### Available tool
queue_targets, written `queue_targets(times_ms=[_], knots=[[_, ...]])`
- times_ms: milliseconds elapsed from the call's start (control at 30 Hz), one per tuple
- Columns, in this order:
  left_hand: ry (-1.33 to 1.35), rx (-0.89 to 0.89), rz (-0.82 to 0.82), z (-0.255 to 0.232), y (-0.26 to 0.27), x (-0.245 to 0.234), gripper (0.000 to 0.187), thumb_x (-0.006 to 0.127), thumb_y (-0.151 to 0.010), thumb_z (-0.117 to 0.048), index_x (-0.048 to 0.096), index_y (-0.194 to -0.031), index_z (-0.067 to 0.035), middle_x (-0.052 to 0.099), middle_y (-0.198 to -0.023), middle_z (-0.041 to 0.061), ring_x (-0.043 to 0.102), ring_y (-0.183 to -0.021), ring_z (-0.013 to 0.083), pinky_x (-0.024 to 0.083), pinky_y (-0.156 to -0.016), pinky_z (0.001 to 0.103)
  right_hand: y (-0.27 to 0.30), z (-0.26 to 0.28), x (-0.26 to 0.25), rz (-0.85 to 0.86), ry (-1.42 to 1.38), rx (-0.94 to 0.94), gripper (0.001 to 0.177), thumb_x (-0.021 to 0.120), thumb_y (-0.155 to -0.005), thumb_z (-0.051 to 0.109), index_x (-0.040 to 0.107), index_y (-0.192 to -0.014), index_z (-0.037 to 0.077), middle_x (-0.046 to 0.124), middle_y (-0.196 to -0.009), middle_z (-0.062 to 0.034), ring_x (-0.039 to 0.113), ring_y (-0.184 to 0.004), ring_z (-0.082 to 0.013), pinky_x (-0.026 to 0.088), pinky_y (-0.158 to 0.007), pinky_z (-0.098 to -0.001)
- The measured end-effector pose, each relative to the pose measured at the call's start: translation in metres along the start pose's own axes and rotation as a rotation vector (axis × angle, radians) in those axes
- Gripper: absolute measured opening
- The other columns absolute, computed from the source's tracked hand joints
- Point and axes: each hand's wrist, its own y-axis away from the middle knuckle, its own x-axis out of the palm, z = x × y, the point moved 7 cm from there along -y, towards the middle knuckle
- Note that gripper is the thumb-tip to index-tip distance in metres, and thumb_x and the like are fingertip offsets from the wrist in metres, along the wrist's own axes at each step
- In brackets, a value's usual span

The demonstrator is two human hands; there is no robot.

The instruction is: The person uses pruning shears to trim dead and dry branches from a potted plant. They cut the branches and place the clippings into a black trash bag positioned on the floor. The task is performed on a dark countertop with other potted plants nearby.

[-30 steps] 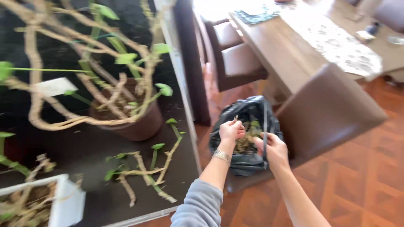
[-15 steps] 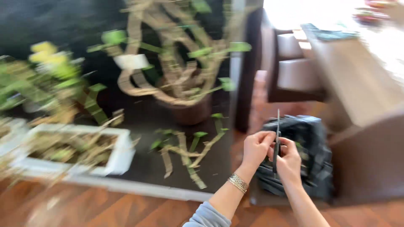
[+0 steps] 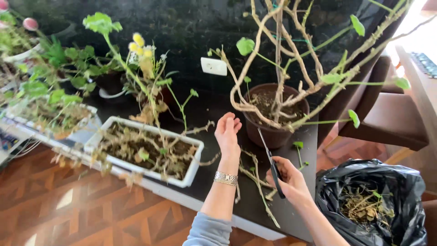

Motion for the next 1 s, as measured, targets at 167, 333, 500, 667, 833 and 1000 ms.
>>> queue_targets(times_ms=[167, 333, 500, 667, 833, 1000], knots=[[0.024, -0.004, 0.298, -0.012, -0.040, 0.022, 0.022, 0.060, -0.099, -0.003, 0.069, -0.118, -0.003, 0.071, -0.117, 0.012, 0.070, -0.096, 0.0204, 0.062, -0.089, 0.034, -0.021, 0.007, 0.014, -0.099, 0.037, -0.048, 0.053, 0.079, -0.077, 0.004, 0.066, -0.129, 0.002, 0.071, -0.081, -0.0111, 0.060, -0.069, -0.0147, 0.046, -0.070, -0.0267], [0.036, -0.053, 0.503, -0.010, -0.051, 0.035, 0.024, 0.068, -0.094, -0.006, 0.069, -0.117, 0.001, 0.075, -0.101, 0.013, 0.072, -0.087, 0.0210, 0.066, -0.083, 0.036, -0.034, 0.012, 0.017, -0.196, 0.091, -0.031, 0.055, 0.083, -0.074, 0.009, 0.068, -0.126, 0.003, 0.075, -0.086, -0.0122, 0.065, -0.073, -0.0172, 0.050, -0.073, -0.0280], [-0.059, -0.040, 0.691, -0.021, -0.046, 0.051, 0.026, 0.058, -0.102, -0.013, 0.071, -0.119, 0.003, 0.075, -0.112, 0.015, 0.071, -0.095, 0.0195, 0.066, -0.084, 0.034, -0.054, 0.056, 0.008, -0.416, 0.219, -0.233, 0.063, 0.084, -0.072, 0.008, 0.060, -0.131, 0.010, 0.077, -0.106, -0.0101, 0.073, -0.101, -0.0190, 0.057, -0.099, -0.0333], [0.145, -0.089, 0.659, 0.014, -0.053, 0.054, 0.028, 0.059, -0.105, -0.014, 0.068, -0.119, 0.007, 0.074, -0.109, 0.026, 0.076, -0.095, 0.0332, 0.065, -0.084, 0.052, -0.091, 0.099, 0.019, -0.484, 0.188, -0.313, 0.067, 0.089, -0.076, 0.022, 0.060, -0.135, 0.009, 0.075, -0.108, -0.0175, 0.070, -0.093, -0.0276, 0.053, -0.087, -0.0373], [0.225, -0.160, 0.627, 0.024, -0.058, 0.061, 0.031, 0.058, -0.105, -0.018, 0.065, -0.118, 0.009, 0.074, -0.107, 0.028, 0.076, -0.095, 0.0368, 0.064, -0.086, 0.054, -0.115, 0.096, 0.016, -0.532, 0.286, -0.252, 0.059, 0.087, -0.076, 0.025, 0.062, -0.129, 0.015, 0.074, -0.089, -0.0063, 0.068, -0.079, -0.0189, 0.053, -0.079, -0.0323], [0.204, -0.140, 0.685, 0.027, -0.062, 0.069, 0.032, 0.058, -0.106, -0.021, 0.067, -0.114, 0.009, 0.074, -0.103, 0.030, 0.076, -0.091, 0.0376, 0.066, -0.080, 0.051, -0.130, 0.088, 0.008, -0.583, 0.306, -0.234, 0.055, 0.089, -0.075, 0.034, 0.066, -0.122, 0.018, 0.074, -0.082, -0.0025, 0.070, -0.076, -0.0179, 0.052, -0.075, -0.0333]])
